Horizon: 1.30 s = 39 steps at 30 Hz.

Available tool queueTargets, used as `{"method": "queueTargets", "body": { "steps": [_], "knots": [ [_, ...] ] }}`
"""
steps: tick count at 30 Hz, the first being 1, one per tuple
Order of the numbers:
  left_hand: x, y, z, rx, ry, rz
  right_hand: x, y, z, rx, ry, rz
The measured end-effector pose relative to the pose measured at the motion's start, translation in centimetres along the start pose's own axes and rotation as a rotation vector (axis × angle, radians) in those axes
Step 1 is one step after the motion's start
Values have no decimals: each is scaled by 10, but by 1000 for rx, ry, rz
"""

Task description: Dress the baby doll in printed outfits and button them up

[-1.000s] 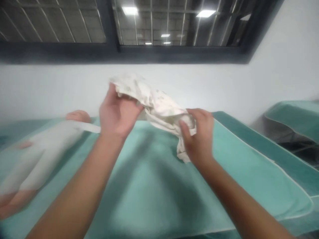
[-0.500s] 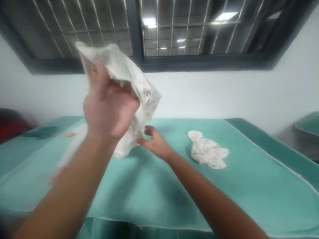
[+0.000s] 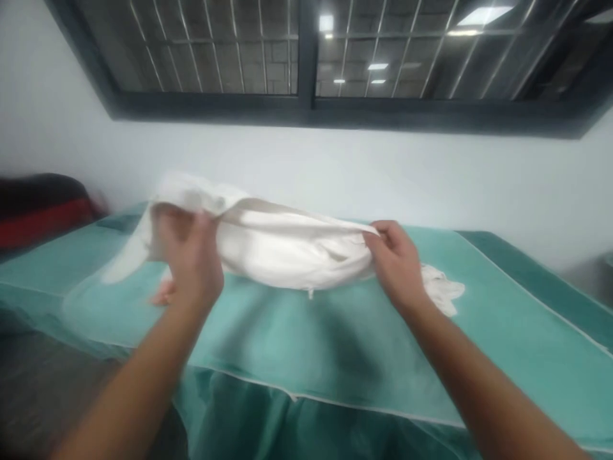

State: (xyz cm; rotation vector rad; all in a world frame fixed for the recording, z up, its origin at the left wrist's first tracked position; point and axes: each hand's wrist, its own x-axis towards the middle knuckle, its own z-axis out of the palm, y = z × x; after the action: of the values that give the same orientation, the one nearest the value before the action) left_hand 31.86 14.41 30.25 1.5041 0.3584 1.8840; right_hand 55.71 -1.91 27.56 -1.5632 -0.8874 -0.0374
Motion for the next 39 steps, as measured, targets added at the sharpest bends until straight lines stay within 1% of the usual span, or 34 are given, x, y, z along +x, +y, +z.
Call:
{"method": "queueTargets", "body": {
  "steps": [1,3,5,7,9,10,11,12,13,14,16,17,19,21,22,23,25,27,29,32,34,36,37,39],
  "knots": [
    [-14,-5,-6,16,4,-28,2,-2,-6,-49,16,2],
    [-43,-11,-15,-3,26,-146,3,-1,-13,-234,-12,-14],
    [-70,-14,-24,29,82,-335,3,6,-15,-475,-83,-38],
    [-95,-14,-33,129,150,-556,-2,19,-14,-651,-170,-87],
    [-116,-12,-40,225,175,-719,-9,32,-12,-700,-240,-191],
    [-126,-11,-41,259,154,-753,-14,38,-11,-686,-263,-250],
    [-134,-9,-41,283,85,-745,-19,42,-10,-658,-284,-300],
    [-141,-9,-39,306,-36,-697,-24,45,-8,-623,-305,-332],
    [-146,-10,-35,335,-203,-614,-28,46,-7,-585,-324,-339],
    [-149,-13,-29,382,-395,-507,-31,46,-6,-545,-340,-327],
    [-149,-24,-14,532,-762,-268,-35,43,-5,-481,-356,-266],
    [-145,-32,-6,632,-901,-162,-36,41,-7,-470,-352,-232],
    [-131,-50,7,843,-1099,-20,-34,36,-13,-502,-341,-193],
    [-111,-62,14,992,-1220,9,-29,33,-25,-590,-338,-186],
    [-100,-65,14,1036,-1237,-4,-26,32,-32,-643,-339,-175],
    [-88,-65,13,1067,-1222,-20,-23,32,-40,-699,-345,-149],
    [-67,-57,6,1116,-1123,-25,-18,34,-56,-806,-354,-70],
    [-49,-42,-3,1111,-1006,-27,-15,36,-69,-872,-349,-8],
    [-36,-23,-10,971,-919,-86,-17,35,-79,-875,-312,-3],
    [-24,5,-13,728,-788,-250,-21,27,-87,-808,-223,-26],
    [-19,13,-11,704,-705,-329,-18,21,-88,-777,-156,-9],
    [-13,5,-7,748,-668,-344,-8,20,-83,-778,-128,42],
    [-11,-3,-5,788,-676,-335,0,21,-79,-785,-147,76],
    [-6,-27,1,919,-716,-307,17,28,-67,-829,-241,146]
  ]
}}
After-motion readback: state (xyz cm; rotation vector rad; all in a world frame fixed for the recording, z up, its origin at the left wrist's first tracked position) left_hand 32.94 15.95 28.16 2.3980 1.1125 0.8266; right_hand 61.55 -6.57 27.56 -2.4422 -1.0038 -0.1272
